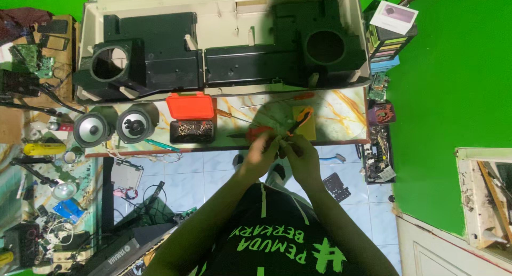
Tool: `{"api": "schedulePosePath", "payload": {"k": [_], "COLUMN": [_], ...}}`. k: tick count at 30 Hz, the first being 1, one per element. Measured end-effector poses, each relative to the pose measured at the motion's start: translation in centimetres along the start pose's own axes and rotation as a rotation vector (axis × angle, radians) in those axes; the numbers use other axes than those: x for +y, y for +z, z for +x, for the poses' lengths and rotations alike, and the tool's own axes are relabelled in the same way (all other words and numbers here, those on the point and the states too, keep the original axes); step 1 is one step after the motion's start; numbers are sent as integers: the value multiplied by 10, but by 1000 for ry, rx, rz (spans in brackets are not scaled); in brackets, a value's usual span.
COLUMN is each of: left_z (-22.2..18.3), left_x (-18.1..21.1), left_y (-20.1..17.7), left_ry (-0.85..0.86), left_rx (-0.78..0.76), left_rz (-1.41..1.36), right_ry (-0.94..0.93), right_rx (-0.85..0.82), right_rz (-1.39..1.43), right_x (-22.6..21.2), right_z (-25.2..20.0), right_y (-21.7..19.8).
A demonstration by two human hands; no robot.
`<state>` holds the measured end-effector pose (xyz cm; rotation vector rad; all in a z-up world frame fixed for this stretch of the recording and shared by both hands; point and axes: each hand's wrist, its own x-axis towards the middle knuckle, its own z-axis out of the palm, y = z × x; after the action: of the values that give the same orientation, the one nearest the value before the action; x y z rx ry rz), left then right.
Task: The person is using a screwdriver to install or remove small screws on a black plastic casing, placing the screws into an orange container.
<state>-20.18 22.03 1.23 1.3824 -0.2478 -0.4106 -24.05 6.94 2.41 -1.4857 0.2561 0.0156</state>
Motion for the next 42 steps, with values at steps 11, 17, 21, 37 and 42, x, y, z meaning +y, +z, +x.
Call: {"api": "schedulePosePath", "payload": {"k": [11,17,21,37,42], "left_z": [47,91,114,157,171], "left_x": [6,9,18,22,26], "left_y": [36,28,28,35,47], "left_ry": [-20,290,-79,155,-106], "left_rx": [225,239,97,210,311], "left_rz": [463,833,450,672,720], "right_ry": [-45,-59,37,66,108], "right_rx": [198,263,63,-18,-110], "right_rz": [-14,2,101,-6,99], "right_x": [-1,-2,-13,-18,-17], "right_z": [22,63,88,136,156], "right_y": [-28,-44,-49,-71,-97]}}
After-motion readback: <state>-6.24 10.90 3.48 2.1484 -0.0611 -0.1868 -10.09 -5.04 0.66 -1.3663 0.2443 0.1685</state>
